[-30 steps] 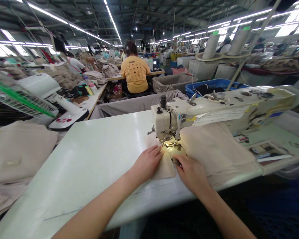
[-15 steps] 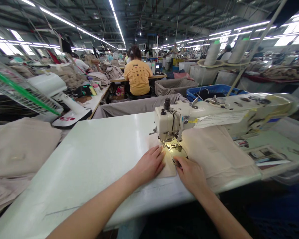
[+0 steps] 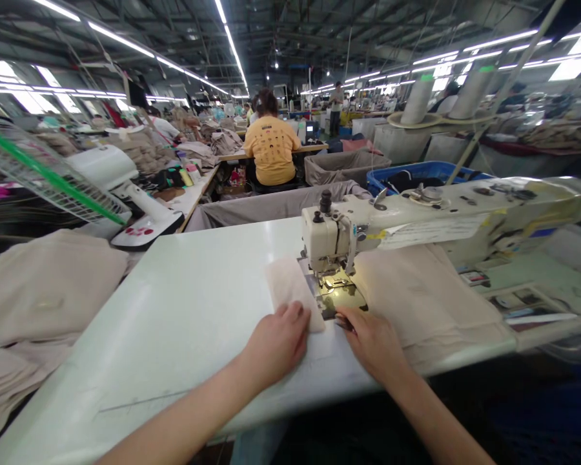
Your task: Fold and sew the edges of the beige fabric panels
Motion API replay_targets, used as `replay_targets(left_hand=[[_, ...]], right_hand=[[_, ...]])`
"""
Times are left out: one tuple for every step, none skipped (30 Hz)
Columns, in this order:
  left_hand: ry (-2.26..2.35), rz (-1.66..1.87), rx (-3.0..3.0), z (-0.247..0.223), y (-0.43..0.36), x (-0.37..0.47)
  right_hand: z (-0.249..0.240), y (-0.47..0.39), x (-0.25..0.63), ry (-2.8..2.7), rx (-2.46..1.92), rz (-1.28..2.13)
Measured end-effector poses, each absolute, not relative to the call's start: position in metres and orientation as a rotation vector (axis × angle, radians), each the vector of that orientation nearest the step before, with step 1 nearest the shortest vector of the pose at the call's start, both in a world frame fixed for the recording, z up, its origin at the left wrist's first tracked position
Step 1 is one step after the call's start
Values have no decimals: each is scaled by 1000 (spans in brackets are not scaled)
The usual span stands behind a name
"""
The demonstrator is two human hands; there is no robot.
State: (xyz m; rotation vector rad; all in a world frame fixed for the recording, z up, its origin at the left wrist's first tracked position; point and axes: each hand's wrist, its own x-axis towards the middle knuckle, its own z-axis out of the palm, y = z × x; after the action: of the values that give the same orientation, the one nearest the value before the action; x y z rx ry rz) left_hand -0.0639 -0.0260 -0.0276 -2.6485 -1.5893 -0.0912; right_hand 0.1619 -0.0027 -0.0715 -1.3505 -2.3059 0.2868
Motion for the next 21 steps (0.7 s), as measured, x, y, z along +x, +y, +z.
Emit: replay_targets(left_hand=[[-1615,-149,-2541,-34,-14,-69],[-1627,-233,-2453,-41,-2,-75],[-1639,-318,-2391,-48,11,-80],[-1646,-367,-2368,-55,22,-85],[-1669,-397,-2356,-61,31,-89],[-1697,-409,-2362,-65,37,-92],[-1707,-417,-2382,-69,41,-94],[-1712,-425,-2405,-71,42,-95],[-1703,-436,-2432,-73,42,-96],[-1688,-450,-2454,-73,41,-97],[-1672,-464,-2468,-73,40,-97],[-1660,-475,-2476,-73,39,-97],[-1653,-483,-2480,-72,39,-97],[-1649,-487,-2481,-72,39,-97],[-1646,-491,-2483,-72,39,-97],[-1644,-492,-2486,-72,40,-97],[-1640,-492,-2488,-72,41,-98],[-1636,-490,-2488,-72,42,-98],[-1634,-486,-2486,-72,42,-98],[-1633,-482,-2480,-71,42,-99],[-1637,-473,-2469,-69,41,-98]], right_hand=[[-70,-4,163,-2296,-1296,308],[-69,-5,164,-2272,-1250,322],[-67,-6,168,-2237,-1216,332],[-64,-6,174,-2193,-1199,335],[-61,-6,182,-2142,-1200,327],[-58,-5,192,-2090,-1220,310],[-53,-4,204,-2037,-1254,293],[-49,-3,216,-1998,-1304,274],[-43,-2,229,-1983,-1356,264],[-38,-2,240,-2016,-1386,292],[-34,-2,250,-2079,-1390,338],[-30,-2,258,-2172,-1377,393],[-28,-2,264,-2256,-1371,407],[-27,-2,267,-2317,-1367,398],[-27,-2,269,-2365,-1365,381],[-28,-2,269,-2391,-1364,359],[-30,-1,269,-2402,-1362,344],[-32,0,269,-2402,-1355,343],[-33,1,269,-2395,-1345,357],[-34,2,270,-2382,-1336,381],[-35,3,271,-2366,-1331,408]])
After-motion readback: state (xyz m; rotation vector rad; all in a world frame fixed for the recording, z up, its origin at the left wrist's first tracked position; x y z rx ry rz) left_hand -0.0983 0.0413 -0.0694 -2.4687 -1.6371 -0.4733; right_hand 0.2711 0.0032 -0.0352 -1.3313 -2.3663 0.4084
